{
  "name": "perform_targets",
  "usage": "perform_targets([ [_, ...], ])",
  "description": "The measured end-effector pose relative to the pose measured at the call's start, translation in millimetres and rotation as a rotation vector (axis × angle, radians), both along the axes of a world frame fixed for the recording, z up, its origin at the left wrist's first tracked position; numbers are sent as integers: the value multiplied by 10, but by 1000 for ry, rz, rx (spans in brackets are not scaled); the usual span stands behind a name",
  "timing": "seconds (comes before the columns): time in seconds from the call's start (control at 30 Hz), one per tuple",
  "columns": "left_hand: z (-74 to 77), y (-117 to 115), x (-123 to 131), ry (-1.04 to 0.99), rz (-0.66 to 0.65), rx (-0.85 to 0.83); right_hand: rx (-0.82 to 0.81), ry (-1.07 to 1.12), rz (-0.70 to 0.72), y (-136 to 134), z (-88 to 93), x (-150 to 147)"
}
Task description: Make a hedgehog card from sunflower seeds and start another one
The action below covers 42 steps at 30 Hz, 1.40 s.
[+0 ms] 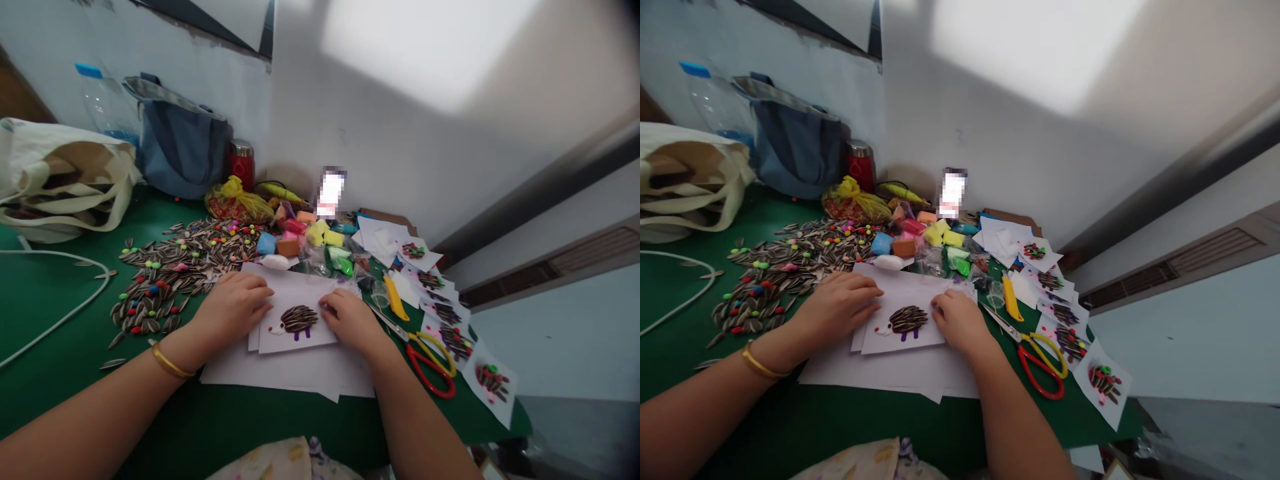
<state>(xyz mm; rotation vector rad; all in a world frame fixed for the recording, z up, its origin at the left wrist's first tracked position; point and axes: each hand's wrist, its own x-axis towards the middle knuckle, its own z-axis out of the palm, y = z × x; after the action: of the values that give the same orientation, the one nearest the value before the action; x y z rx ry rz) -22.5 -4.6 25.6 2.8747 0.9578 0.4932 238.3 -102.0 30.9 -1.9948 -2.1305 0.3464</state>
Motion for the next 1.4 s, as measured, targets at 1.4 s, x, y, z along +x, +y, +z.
perform_targets([
  [1.4,18,-366,232,-910,58,-1016,366,486,166,-99,76,-393],
])
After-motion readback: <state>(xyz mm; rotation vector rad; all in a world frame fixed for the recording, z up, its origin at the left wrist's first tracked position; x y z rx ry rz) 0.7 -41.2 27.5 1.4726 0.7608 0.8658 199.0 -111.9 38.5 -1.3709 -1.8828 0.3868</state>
